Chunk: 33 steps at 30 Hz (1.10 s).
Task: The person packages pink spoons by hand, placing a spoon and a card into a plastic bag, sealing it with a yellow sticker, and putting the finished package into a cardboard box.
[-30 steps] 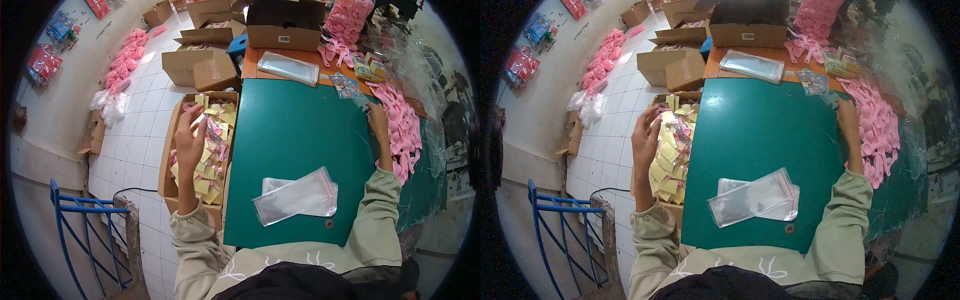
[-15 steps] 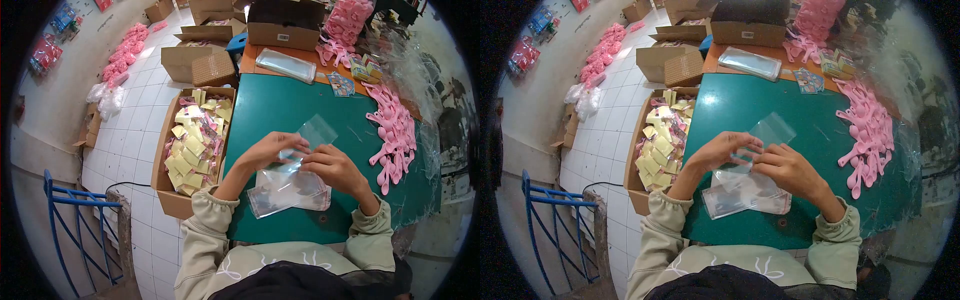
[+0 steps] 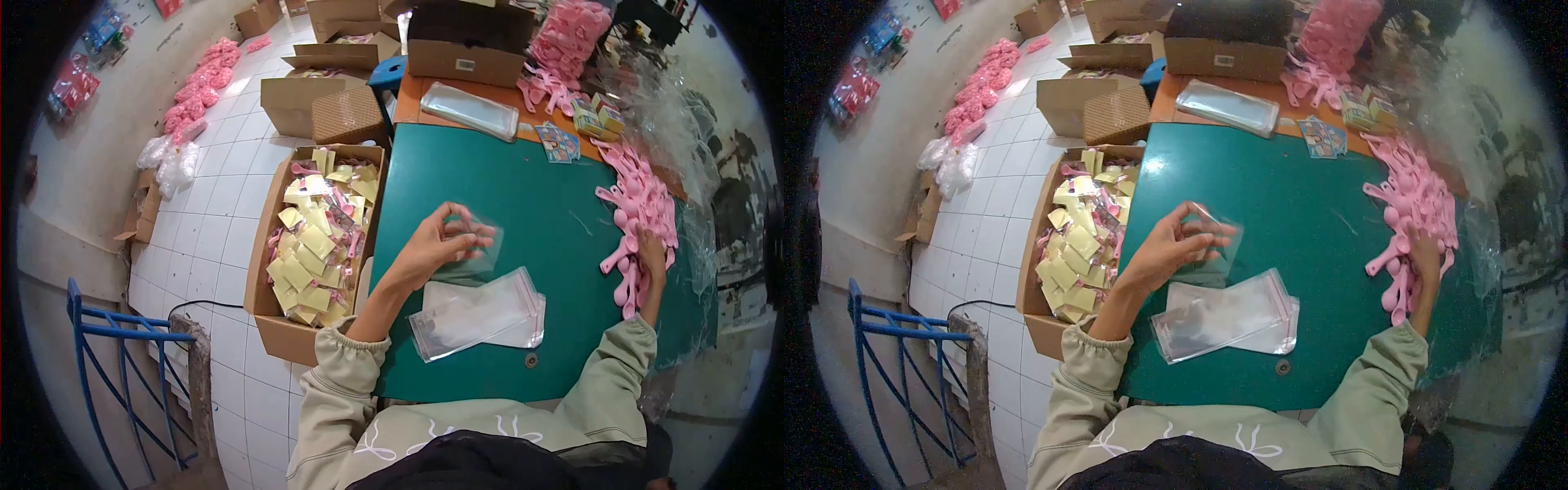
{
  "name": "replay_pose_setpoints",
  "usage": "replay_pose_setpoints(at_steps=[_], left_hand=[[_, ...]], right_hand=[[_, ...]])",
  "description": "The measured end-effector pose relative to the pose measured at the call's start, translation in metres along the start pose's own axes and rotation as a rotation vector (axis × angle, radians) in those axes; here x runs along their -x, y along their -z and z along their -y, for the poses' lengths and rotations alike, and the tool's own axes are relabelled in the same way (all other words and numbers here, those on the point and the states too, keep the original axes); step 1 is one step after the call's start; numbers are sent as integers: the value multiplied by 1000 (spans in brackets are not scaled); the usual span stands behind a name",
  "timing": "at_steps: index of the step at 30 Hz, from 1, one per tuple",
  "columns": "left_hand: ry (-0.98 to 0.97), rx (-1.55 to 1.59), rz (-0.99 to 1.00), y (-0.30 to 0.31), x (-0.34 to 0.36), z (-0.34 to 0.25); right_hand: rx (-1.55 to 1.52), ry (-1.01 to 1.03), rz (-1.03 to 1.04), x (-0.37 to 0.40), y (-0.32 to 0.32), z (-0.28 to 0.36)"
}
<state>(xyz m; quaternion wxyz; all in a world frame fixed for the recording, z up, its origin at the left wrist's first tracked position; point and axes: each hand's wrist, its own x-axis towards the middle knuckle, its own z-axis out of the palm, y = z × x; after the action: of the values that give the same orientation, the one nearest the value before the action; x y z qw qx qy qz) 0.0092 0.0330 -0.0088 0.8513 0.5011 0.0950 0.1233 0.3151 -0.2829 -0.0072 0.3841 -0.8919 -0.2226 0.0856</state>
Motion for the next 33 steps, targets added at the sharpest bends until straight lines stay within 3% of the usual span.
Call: replay_pose_setpoints(at_steps=[4, 5, 8, 9, 10, 11, 14, 18, 19, 22, 25, 29, 33], left_hand=[[38, -26, -16, -3, 3, -3], [58, -14, -41, -5, 5, -6], [81, -20, -107, -9, 7, -9], [67, -17, -114, -11, 9, -10], [52, -16, -123, -13, 11, -11], [37, -13, -131, -15, 13, -11], [-50, -57, -100, -9, 16, -8], [-66, -130, -72, -8, 18, -12], [-81, -119, -63, -10, 19, -11], [-75, -108, 22, -16, 21, -14], [-72, -86, 59, -24, 23, -16], [-59, -187, -16, -21, 23, -11], [-27, -176, -23, -16, 19, -6]], right_hand=[[32, -6, 84, -6, -2, 38], [201, 131, 94, -1, -2, 57], [536, 253, 57, -38, -14, 46], [506, 193, 104, -38, -14, 48], [475, 135, 150, -21, -20, 89], [271, 189, 17, 1, -27, 122], [484, 464, 68, -2, -29, 107], [231, 647, 550, 8, -45, 135], [168, 564, 485, 6, -58, 135], [77, 736, 205, -21, -99, 125], [270, 965, 145, -47, -120, 112], [393, 998, 167, -60, -119, 100], [156, 760, 183, -53, -101, 110]])
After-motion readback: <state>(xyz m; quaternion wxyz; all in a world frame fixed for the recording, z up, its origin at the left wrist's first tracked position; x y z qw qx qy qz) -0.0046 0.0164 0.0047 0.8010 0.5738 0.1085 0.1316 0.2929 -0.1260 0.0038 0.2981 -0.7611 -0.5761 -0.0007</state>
